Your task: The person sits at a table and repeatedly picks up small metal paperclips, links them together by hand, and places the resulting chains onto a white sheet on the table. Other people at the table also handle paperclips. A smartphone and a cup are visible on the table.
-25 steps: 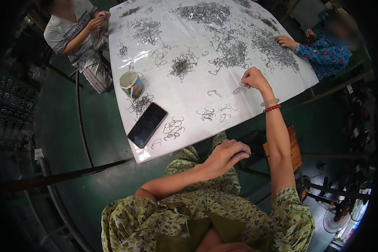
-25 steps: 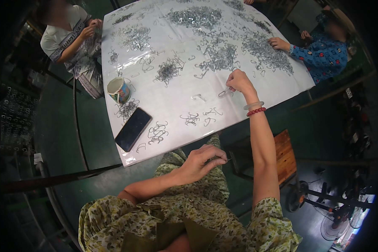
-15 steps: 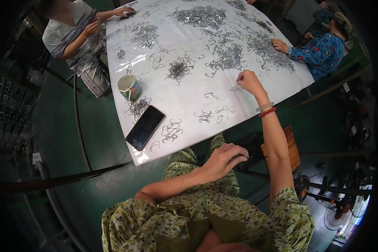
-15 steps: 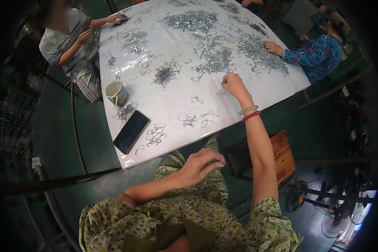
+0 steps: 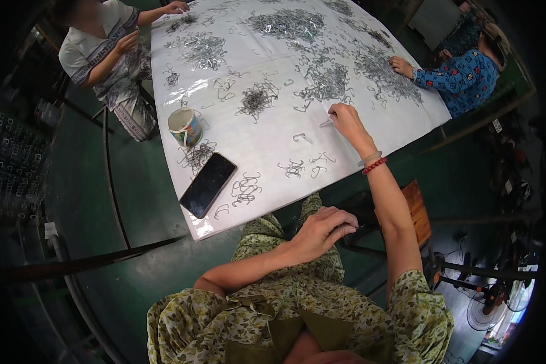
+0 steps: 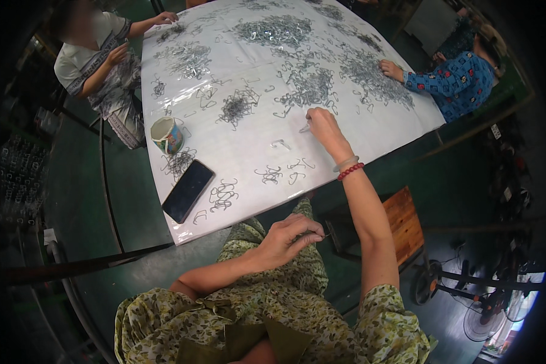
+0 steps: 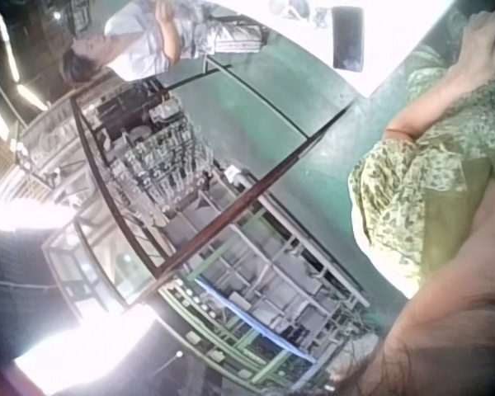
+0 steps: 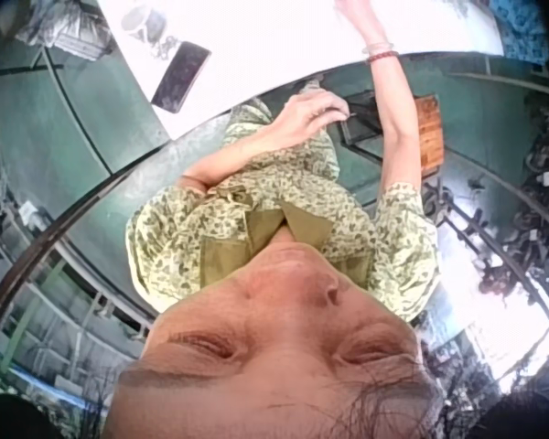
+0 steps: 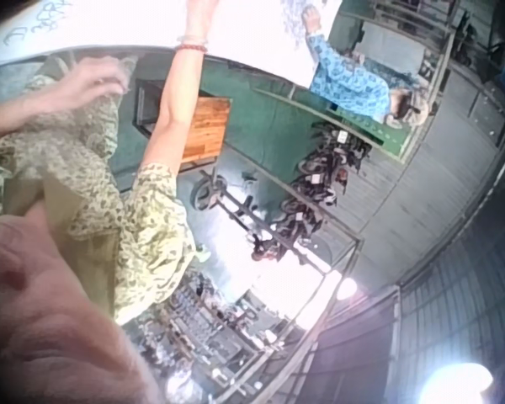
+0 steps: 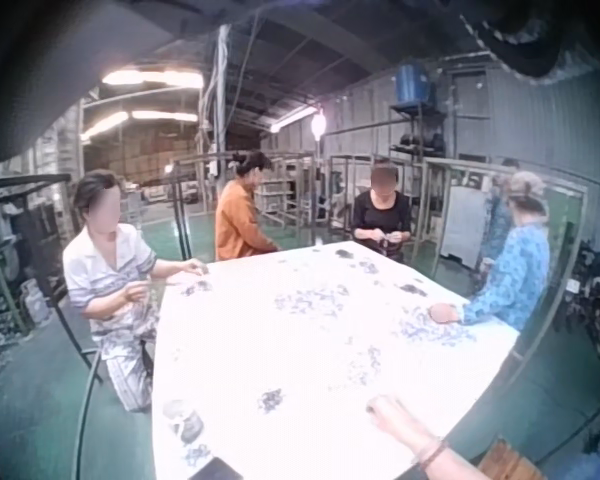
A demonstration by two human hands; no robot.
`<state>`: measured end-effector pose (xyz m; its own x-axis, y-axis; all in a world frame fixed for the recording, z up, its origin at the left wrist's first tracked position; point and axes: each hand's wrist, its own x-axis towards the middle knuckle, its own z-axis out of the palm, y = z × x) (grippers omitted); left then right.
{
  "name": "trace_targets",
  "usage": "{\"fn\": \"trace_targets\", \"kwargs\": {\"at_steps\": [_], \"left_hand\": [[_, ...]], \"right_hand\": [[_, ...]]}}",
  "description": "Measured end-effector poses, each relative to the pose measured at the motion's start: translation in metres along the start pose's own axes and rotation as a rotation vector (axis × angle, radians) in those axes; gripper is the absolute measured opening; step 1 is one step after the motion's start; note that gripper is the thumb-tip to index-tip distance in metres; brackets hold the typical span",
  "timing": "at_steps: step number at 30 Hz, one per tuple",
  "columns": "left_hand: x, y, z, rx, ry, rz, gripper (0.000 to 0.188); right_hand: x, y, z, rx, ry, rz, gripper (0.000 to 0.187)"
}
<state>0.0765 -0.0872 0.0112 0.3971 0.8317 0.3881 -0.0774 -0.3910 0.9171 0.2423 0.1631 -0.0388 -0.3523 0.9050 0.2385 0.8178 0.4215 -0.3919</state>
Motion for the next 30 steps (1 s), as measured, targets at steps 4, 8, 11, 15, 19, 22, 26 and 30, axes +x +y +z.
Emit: {"fn": "trace_targets", "kwargs": {"at_steps": [4,8,11,15,19,22,26,30], "left_hand": [[0.000,0.002,-0.002,-0.009,0.002,-0.013,0.012],[-0.001,-0.001,-0.004,-0.011,0.008,-0.010,0.013],[-0.001,0.000,-0.004,-0.005,0.009,-0.005,0.013],[-0.003,0.001,-0.009,-0.016,0.000,-0.038,0.013],[-0.003,-0.003,-0.012,-0.011,0.031,0.000,0.013],[-0.003,-0.005,-0.011,-0.009,0.030,0.028,0.013],[-0.003,-0.003,-0.012,-0.005,0.029,0.042,0.013],[-0.005,-0.004,-0.014,-0.007,0.026,0.029,0.013]], "right_hand": [[0.003,0.007,0.014,0.084,0.043,0.029,0.023],[0.008,0.000,0.023,0.291,0.026,0.168,0.016],[0.012,-0.006,0.028,0.373,0.005,0.223,0.014],[0.013,-0.018,0.022,0.096,0.104,-0.038,0.011],[0.015,-0.036,-0.003,-0.224,-0.047,-0.144,0.008],[0.015,-0.030,0.003,-0.294,-0.119,-0.202,0.010],[0.009,-0.027,0.008,-0.128,-0.112,-0.103,0.012],[0.007,-0.021,0.015,0.078,-0.039,0.036,0.013]]}}
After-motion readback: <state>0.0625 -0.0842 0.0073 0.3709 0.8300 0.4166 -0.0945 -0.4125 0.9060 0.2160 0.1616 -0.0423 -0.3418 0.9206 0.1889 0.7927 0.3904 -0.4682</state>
